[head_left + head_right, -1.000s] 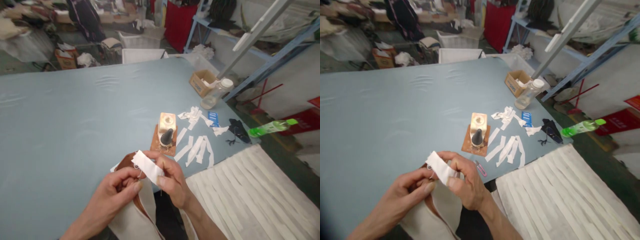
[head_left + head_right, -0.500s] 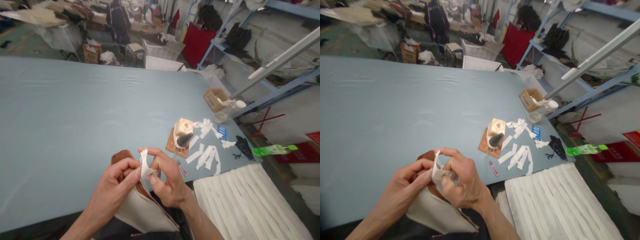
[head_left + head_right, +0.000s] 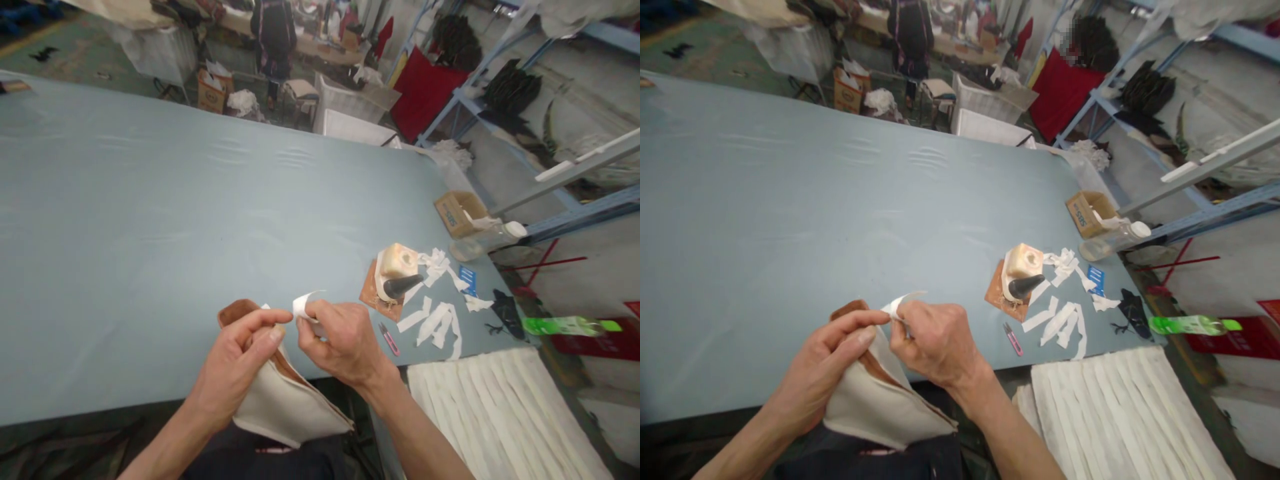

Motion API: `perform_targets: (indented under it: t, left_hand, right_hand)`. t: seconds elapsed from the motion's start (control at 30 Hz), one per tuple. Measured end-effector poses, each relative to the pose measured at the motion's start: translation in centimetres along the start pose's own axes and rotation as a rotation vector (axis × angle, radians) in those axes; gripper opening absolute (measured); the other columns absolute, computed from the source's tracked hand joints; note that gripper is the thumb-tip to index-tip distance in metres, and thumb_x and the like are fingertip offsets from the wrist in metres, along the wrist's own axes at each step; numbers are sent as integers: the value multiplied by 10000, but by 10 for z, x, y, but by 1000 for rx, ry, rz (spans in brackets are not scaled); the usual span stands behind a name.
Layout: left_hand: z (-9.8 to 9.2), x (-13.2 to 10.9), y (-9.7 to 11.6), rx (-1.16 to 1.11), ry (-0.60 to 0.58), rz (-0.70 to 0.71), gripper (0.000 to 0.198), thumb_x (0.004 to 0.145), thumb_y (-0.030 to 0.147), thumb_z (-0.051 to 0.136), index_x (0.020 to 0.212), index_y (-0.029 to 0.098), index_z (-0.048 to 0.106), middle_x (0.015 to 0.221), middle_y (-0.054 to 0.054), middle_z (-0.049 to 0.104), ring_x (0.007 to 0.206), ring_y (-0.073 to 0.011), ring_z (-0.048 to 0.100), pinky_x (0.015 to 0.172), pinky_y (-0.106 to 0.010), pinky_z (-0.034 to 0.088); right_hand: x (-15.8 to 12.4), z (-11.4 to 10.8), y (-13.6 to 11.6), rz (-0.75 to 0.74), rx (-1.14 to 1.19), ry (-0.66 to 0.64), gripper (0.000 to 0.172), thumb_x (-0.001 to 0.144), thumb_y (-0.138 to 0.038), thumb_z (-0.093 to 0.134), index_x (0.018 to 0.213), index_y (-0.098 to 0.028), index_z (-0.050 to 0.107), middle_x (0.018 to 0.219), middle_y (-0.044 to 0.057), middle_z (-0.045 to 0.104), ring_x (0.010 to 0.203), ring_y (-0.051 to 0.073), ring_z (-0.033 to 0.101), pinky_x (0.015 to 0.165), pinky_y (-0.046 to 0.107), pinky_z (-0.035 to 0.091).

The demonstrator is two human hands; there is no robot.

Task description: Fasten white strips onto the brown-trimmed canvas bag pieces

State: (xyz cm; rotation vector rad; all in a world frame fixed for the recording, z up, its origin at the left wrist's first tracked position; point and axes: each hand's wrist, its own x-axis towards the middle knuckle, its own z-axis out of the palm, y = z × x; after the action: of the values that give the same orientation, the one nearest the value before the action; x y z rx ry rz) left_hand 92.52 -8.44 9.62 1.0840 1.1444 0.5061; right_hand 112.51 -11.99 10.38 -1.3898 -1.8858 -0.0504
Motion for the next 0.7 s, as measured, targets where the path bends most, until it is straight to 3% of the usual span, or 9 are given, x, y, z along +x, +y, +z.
perform_targets:
  t: [0.17, 0.27, 0.4, 0.47, 0.6, 0.7]
  left_hand:
    - [8, 1, -3, 57, 86, 52, 645, 795, 777, 812, 980, 159, 794, 701, -5, 655, 620, -161, 553, 595, -248, 427]
    - [23, -2, -4, -10, 64, 97, 626, 842, 780, 795, 968, 167, 799, 787, -39, 725, 699, -193, 619, 648, -268, 508]
    - [46, -5, -9, -113, 83, 130, 606, 894, 791, 780, 897, 185, 764, 747, -17, 692, 679, -177, 603, 642, -254, 520]
    - [56, -6, -14, -125, 98, 138, 601, 899, 785, 784, 846, 189, 738, 698, 1, 642, 638, -159, 562, 607, -240, 493]
    - [68, -11, -20, -100, 111, 154, 604, 916, 777, 763, 818, 182, 725, 623, 24, 554, 564, -135, 471, 525, -223, 409]
    - [73, -17, -18, -41, 74, 197, 604, 939, 757, 743, 803, 169, 737, 658, -6, 611, 589, -145, 506, 551, -230, 432]
  right_hand:
    - [-5, 3, 4, -74, -131, -51, 308, 1054, -67, 502, 1118, -195, 775, 657, -36, 770, 518, 114, 666, 550, 282, 406]
    - [-14, -3, 8, -153, -129, -91, 358, 1076, -53, 479, 1232, -171, 779, 619, -48, 723, 501, 125, 642, 531, 308, 400]
    - [-29, -9, 13, -220, -145, -112, 303, 1137, -124, 511, 1330, -120, 745, 591, -52, 667, 481, 139, 600, 514, 342, 383]
    - [-36, -13, 16, -219, -126, -91, 275, 1157, -210, 566, 1342, -89, 729, 619, -31, 697, 494, 146, 621, 512, 349, 395]
    - [-50, -30, 26, -208, -17, -113, 388, 1162, -298, 566, 1463, -78, 675, 701, 17, 767, 533, 174, 662, 528, 345, 424]
    - [-55, -55, 37, -32, 200, -113, 553, 1168, -499, 497, 1556, -125, 617, 853, 52, 816, 667, 196, 724, 639, 335, 543]
